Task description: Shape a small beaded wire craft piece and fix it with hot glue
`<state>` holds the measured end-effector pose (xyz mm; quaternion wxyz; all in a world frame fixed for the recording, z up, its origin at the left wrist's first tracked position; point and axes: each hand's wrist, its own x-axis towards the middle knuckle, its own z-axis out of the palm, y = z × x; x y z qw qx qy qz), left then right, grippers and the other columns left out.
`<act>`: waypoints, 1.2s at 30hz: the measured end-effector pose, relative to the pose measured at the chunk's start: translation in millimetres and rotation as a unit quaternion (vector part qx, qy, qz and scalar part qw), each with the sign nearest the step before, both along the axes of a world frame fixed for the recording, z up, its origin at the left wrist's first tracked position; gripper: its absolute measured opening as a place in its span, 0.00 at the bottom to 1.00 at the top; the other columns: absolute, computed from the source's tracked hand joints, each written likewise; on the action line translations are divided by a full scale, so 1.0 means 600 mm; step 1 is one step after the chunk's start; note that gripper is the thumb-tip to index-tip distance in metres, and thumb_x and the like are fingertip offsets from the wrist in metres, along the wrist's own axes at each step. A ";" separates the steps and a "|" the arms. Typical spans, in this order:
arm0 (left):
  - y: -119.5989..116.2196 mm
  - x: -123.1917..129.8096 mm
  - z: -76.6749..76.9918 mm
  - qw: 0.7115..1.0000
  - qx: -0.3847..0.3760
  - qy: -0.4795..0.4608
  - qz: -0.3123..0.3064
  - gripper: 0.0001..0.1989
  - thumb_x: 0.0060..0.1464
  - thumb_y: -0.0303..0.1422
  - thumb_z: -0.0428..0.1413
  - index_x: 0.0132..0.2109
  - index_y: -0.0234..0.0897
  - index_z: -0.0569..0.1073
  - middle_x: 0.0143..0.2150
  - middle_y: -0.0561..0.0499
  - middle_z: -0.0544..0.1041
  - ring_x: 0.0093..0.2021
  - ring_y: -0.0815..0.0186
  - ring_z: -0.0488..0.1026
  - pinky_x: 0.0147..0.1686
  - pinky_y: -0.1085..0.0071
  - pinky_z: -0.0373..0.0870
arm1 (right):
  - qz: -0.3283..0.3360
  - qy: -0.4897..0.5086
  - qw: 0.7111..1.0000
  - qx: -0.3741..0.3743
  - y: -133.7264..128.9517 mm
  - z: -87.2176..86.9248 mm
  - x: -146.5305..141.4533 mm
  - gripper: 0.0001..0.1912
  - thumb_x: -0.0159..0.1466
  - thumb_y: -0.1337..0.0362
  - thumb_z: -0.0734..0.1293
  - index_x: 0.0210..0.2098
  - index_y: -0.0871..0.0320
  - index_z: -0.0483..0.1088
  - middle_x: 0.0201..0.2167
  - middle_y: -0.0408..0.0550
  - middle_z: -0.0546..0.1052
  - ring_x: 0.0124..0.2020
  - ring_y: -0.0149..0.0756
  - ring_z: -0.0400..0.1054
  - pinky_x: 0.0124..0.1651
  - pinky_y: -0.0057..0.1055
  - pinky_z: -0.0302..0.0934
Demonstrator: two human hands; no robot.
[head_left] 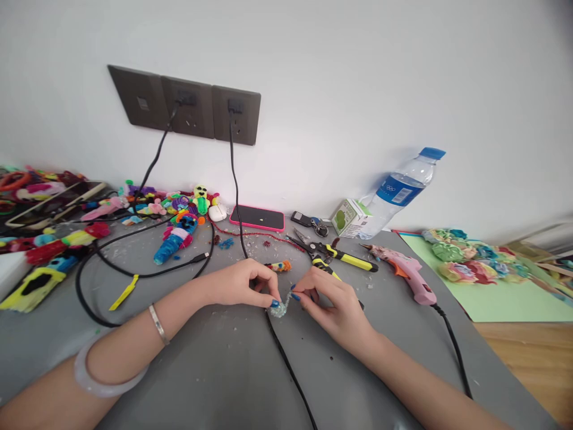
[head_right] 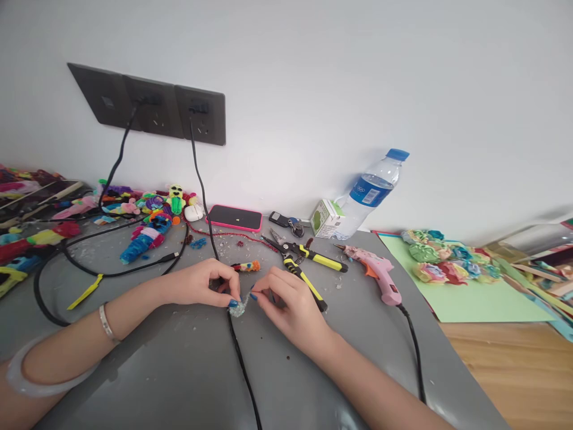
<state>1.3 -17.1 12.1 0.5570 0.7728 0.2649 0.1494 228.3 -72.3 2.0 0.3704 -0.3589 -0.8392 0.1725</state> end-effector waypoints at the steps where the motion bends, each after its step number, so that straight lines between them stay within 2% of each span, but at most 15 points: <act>1: 0.000 0.000 0.000 1.000 0.000 -0.001 -0.001 0.04 0.52 0.30 0.59 0.33 0.33 0.78 0.32 0.50 0.80 0.31 0.69 0.68 0.31 0.74 0.61 | 0.001 0.000 1.000 -0.001 0.000 0.000 0.000 0.06 0.67 0.72 0.62 0.36 0.56 0.69 0.28 0.46 0.72 0.27 0.31 0.62 0.28 0.28 0.57; 20: 0.001 -0.002 -0.002 1.000 0.002 0.009 -0.012 0.04 0.51 0.29 0.60 0.34 0.34 0.79 0.33 0.50 0.80 0.31 0.69 0.69 0.31 0.75 0.61 | 0.015 0.000 1.000 -0.021 -0.001 -0.004 0.002 0.06 0.66 0.72 0.64 0.35 0.57 0.69 0.27 0.45 0.71 0.25 0.29 0.60 0.28 0.27 0.55; 36: -0.001 -0.001 0.000 0.999 0.020 0.019 -0.025 0.04 0.51 0.27 0.60 0.34 0.36 0.80 0.32 0.51 0.80 0.31 0.70 0.65 0.30 0.76 0.60 | 0.024 -0.012 1.000 0.013 -0.003 0.001 -0.003 0.07 0.66 0.72 0.64 0.32 0.57 0.68 0.23 0.43 0.70 0.23 0.29 0.60 0.27 0.26 0.53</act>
